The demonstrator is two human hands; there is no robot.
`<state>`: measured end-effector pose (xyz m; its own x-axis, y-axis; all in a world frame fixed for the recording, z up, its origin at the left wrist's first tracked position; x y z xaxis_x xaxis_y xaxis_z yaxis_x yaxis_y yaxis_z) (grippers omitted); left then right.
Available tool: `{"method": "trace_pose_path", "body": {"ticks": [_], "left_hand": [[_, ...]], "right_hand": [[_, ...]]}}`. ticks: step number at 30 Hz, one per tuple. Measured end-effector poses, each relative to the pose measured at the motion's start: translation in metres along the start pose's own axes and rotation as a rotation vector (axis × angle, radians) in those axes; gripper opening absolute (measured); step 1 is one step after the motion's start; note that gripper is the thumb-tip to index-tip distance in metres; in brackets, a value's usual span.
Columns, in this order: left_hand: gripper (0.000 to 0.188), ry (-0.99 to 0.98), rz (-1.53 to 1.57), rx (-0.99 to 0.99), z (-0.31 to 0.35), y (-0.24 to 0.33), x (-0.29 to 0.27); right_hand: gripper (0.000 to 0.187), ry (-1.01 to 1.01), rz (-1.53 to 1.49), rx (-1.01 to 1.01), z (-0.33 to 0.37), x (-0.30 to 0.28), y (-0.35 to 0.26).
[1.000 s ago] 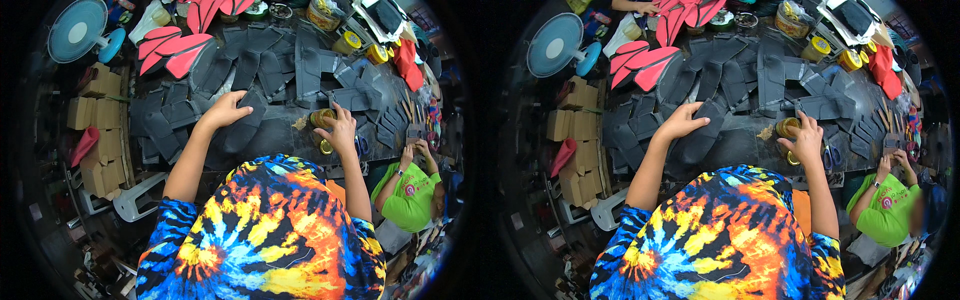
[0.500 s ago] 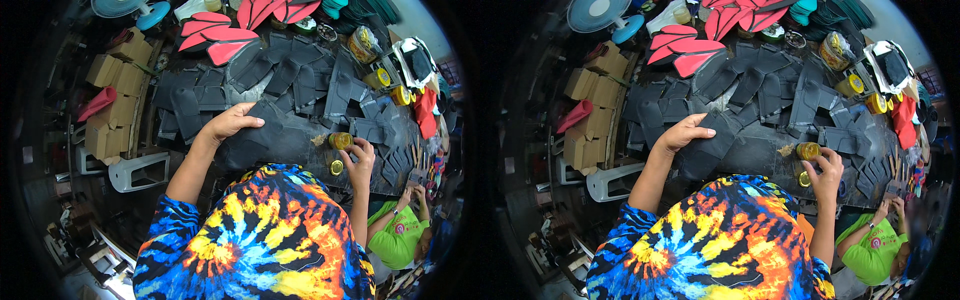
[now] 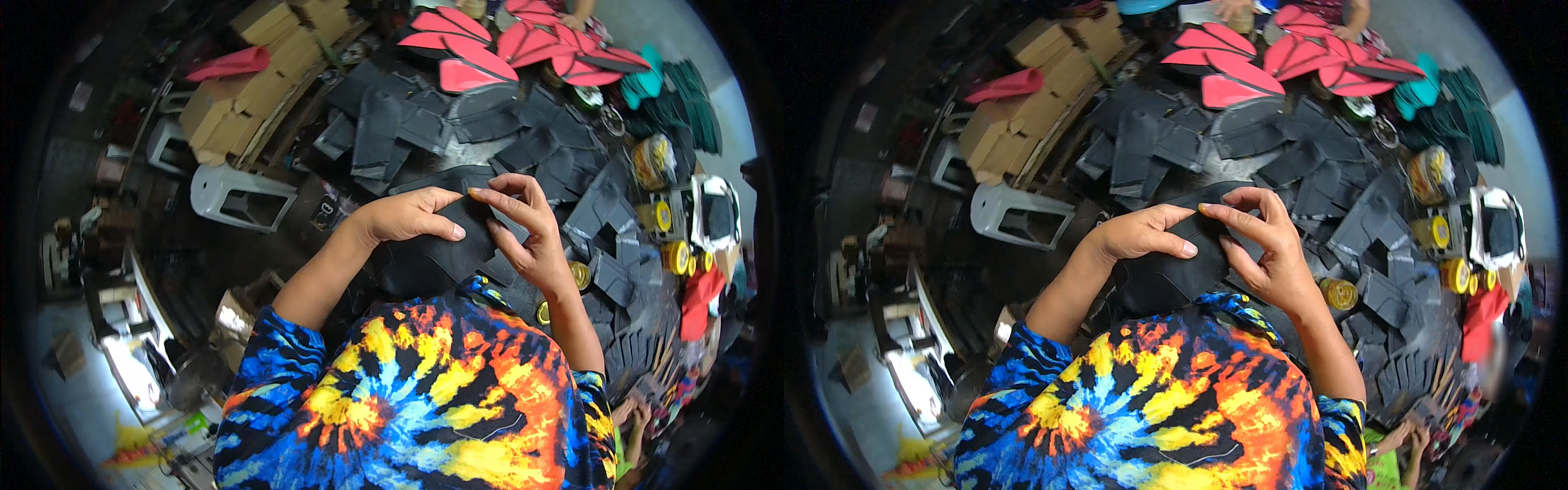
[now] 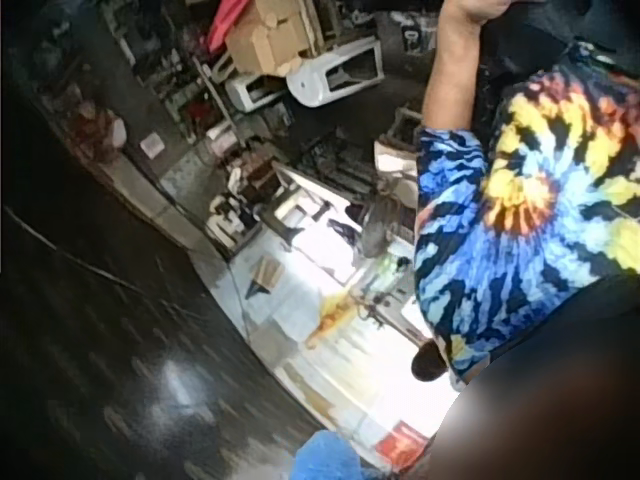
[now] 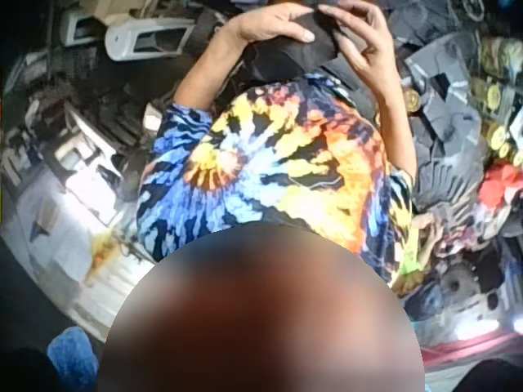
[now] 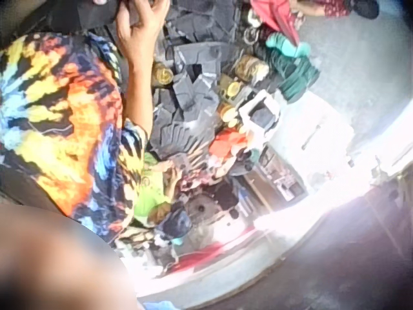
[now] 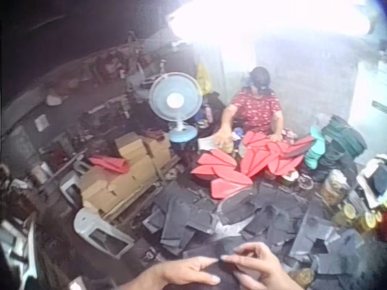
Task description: The person repeatedly picks up black shoe parts from a cluttered table, turns them over, and places them back down. They handle multiple similar parts one at a time, occasionally shifting piles to access more items.
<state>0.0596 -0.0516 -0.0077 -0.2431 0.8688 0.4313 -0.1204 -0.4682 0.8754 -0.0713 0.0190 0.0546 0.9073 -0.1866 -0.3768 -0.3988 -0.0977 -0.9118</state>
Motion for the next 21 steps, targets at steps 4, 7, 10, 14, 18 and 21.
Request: {"method": "trace_pose_path", "body": {"ticks": [4, 7, 10, 14, 18, 21], "left_hand": [[0.041, 0.109, 0.109, -0.061, 0.046, -0.013, 0.014], [0.041, 0.173, 0.207, -0.022, 0.065, -0.013, 0.012], [0.042, 0.263, 0.199, 0.011, 0.082, -0.012, 0.006], [0.042, 0.359, 0.257, 0.001, 0.100, -0.012, -0.003], [0.042, 0.414, 0.263, 0.032, 0.107, -0.008, -0.007], [0.041, 0.436, 0.178, -0.033, 0.109, -0.009, -0.009]], "right_hand": [[0.042, -0.117, -0.095, 0.022, 0.008, 0.023, -0.005], [0.039, -0.196, -0.025, -0.118, 0.002, 0.035, -0.013], [0.036, -0.241, -0.075, -0.186, -0.003, 0.044, -0.023], [0.039, -0.287, -0.094, -0.231, -0.009, 0.054, -0.033], [0.039, -0.312, -0.167, -0.244, -0.017, 0.059, -0.034], [0.038, -0.296, -0.137, -0.310, -0.019, 0.059, -0.038]]}}
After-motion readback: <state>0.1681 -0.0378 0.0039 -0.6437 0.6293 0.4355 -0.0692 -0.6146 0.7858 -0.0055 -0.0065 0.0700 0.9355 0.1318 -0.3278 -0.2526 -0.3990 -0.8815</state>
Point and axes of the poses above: each hand's wrist, its own z-axis away from the middle knuckle, its own x-axis out of the palm, y = z × x, the point moved 8 cm from there along -z, towards the middle knuckle, and after that the axes turned 8 degrees about x, right-handed, at the moved point
